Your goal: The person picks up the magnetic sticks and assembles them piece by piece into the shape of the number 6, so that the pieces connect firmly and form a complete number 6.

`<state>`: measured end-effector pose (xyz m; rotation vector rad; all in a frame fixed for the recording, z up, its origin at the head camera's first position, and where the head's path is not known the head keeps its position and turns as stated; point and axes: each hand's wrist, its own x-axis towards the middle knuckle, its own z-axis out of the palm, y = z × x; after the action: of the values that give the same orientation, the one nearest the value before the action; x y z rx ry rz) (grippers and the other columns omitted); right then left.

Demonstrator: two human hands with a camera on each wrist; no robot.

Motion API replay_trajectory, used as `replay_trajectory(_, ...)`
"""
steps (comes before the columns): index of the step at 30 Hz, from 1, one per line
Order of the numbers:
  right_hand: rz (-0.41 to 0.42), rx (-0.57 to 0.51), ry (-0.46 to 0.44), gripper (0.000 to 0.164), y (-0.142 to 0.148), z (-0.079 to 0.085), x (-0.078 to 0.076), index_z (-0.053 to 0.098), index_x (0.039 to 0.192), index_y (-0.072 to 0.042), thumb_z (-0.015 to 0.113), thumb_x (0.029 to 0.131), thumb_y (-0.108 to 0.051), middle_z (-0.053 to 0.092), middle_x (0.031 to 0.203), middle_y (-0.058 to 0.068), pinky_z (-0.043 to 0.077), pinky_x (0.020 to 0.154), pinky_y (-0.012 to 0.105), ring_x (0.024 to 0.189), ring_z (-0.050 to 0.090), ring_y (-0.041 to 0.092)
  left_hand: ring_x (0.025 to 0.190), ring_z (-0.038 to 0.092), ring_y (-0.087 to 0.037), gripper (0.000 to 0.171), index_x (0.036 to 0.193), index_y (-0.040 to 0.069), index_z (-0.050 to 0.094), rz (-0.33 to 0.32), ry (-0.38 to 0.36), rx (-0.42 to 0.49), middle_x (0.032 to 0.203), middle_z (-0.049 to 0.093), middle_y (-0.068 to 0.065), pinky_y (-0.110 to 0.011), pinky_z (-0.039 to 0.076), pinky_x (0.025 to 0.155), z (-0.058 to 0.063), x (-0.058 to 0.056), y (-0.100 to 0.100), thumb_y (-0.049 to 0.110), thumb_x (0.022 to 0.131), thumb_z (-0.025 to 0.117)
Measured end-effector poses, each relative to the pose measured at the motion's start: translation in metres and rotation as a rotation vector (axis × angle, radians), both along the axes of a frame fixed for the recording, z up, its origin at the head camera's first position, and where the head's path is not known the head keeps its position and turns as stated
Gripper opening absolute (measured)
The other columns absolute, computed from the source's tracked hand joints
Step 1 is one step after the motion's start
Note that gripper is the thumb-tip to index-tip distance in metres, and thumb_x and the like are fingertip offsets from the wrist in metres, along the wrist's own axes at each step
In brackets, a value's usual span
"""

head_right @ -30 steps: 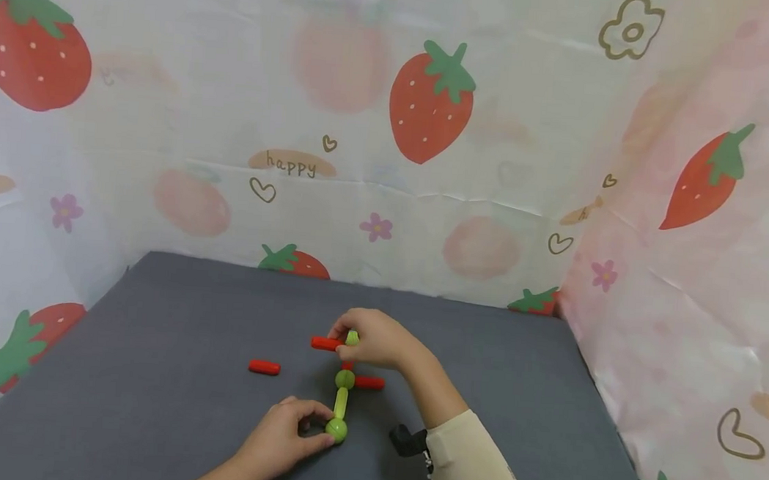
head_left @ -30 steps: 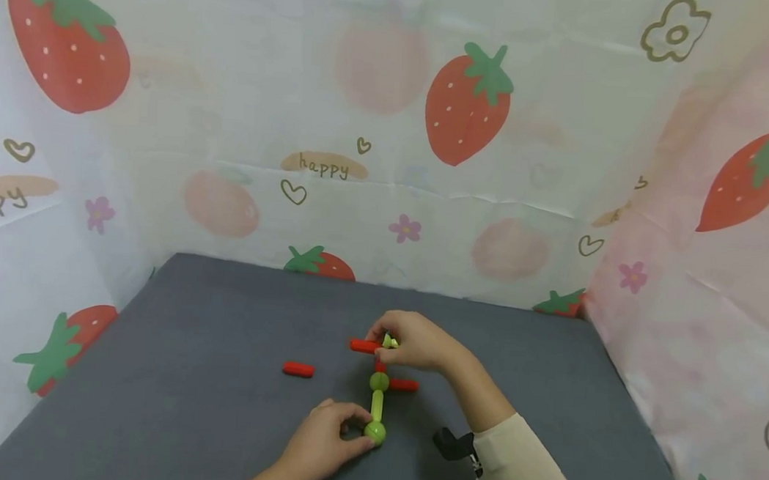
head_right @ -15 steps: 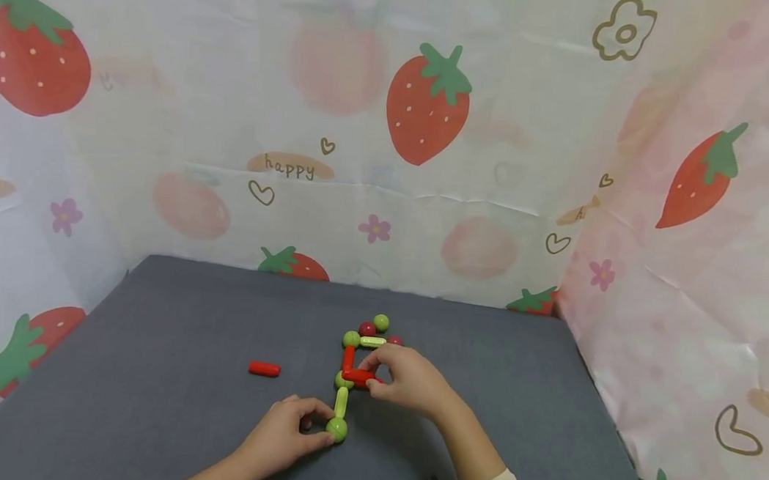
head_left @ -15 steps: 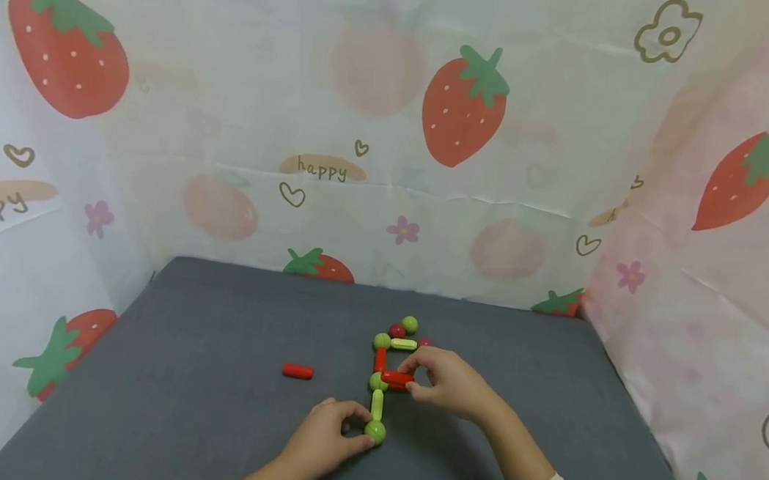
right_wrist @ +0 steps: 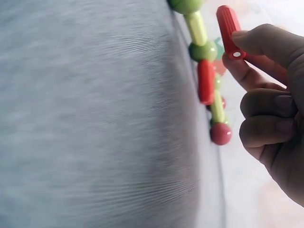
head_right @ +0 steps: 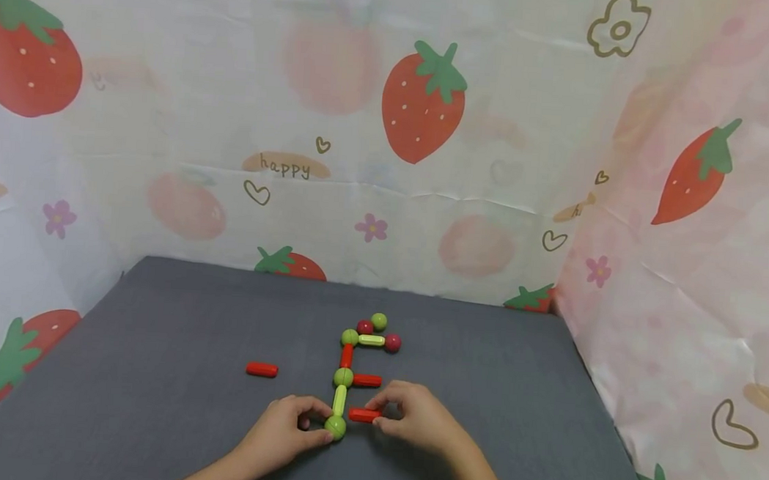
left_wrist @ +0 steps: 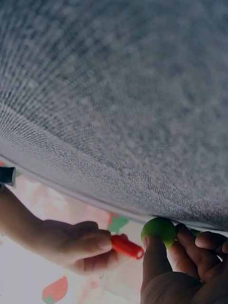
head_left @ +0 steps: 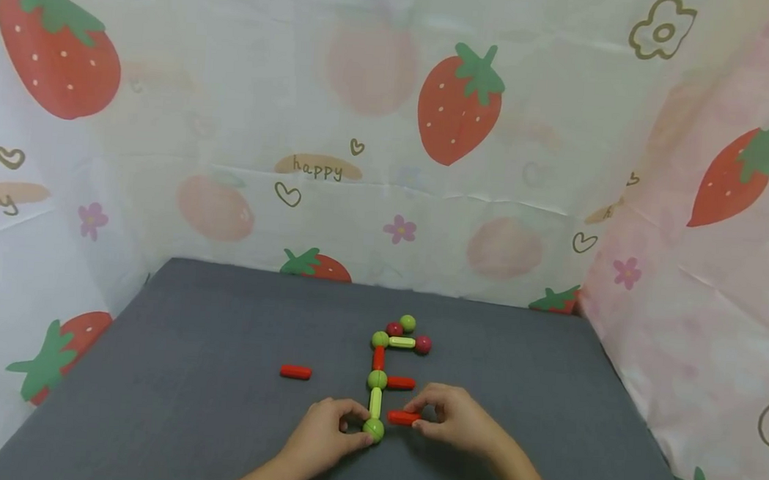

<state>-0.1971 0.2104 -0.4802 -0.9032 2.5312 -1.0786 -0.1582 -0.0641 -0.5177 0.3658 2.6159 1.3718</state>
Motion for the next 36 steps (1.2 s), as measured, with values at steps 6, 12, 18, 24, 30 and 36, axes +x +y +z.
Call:
replay_trajectory(6,0.0,-0.033,-0.086,0.015,0.005,-0.013,0.003,0.078,0.106,-0.026,0.078,0.092,-0.021,0.072,0.103,-0.009,0.048,0.076,0.024,0.089,0.06,0.013,0.068,0.051,-0.01,0.026,0.103,0.023,0.078,0.001,-0.017,0.008,0.082,0.063,0.01,-0.026,0.041,0.058,0.0,-0.002,0.002,0.034,0.082,0.087)
replay_trajectory(12,0.009,-0.053,-0.125,0.015,0.007,-0.019,0.006,0.079,0.106,-0.024,0.079,0.091,-0.021,0.072,0.102,-0.007,0.048,0.079,0.024,0.09,0.06,0.01,0.065,0.05,-0.011,0.026,0.103,0.023,0.077,-0.002,-0.021,0.013,0.082,0.064,0.01,-0.026,0.039,0.056,0.001,-0.001,0.003,0.034,0.082,0.087)
replay_trajectory(18,0.007,-0.066,-0.121,0.015,0.005,-0.028,0.007,0.079,0.105,-0.022,0.08,0.091,-0.021,0.072,0.1,-0.004,0.045,0.067,0.022,0.076,0.054,0.005,0.064,0.05,-0.009,0.026,0.103,0.023,0.078,-0.01,-0.008,0.011,0.081,0.065,0.012,-0.025,0.039,0.055,0.001,-0.001,0.004,0.035,0.082,0.086)
replay_trajectory(24,0.001,-0.071,-0.115,0.014,0.004,-0.031,0.007,0.079,0.106,-0.023,0.079,0.091,-0.022,0.072,0.101,-0.005,0.044,0.065,0.022,0.072,0.052,0.003,0.063,0.051,-0.01,0.025,0.103,0.022,0.077,-0.016,-0.018,0.021,0.083,0.066,0.012,-0.026,0.04,0.055,0.002,0.0,0.004,0.034,0.082,0.086)
replay_trajectory(30,-0.007,-0.063,-0.107,0.016,0.003,-0.033,0.005,0.079,0.106,-0.024,0.08,0.09,-0.025,0.07,0.1,-0.007,0.045,0.066,0.021,0.073,0.052,0.003,0.065,0.052,-0.009,0.026,0.103,0.02,0.077,-0.021,-0.008,0.021,0.089,0.07,0.012,-0.026,0.041,0.056,0.003,-0.001,0.003,0.033,0.083,0.086)
replay_trajectory(36,-0.025,-0.061,-0.124,0.015,0.002,-0.037,0.004,0.078,0.105,-0.027,0.081,0.09,-0.026,0.069,0.1,-0.009,0.047,0.074,0.023,0.083,0.057,0.007,0.066,0.052,-0.008,0.025,0.103,0.021,0.077,-0.053,0.009,0.013,0.092,0.072,0.012,-0.025,0.042,0.058,0.004,-0.004,0.0,0.033,0.083,0.085)
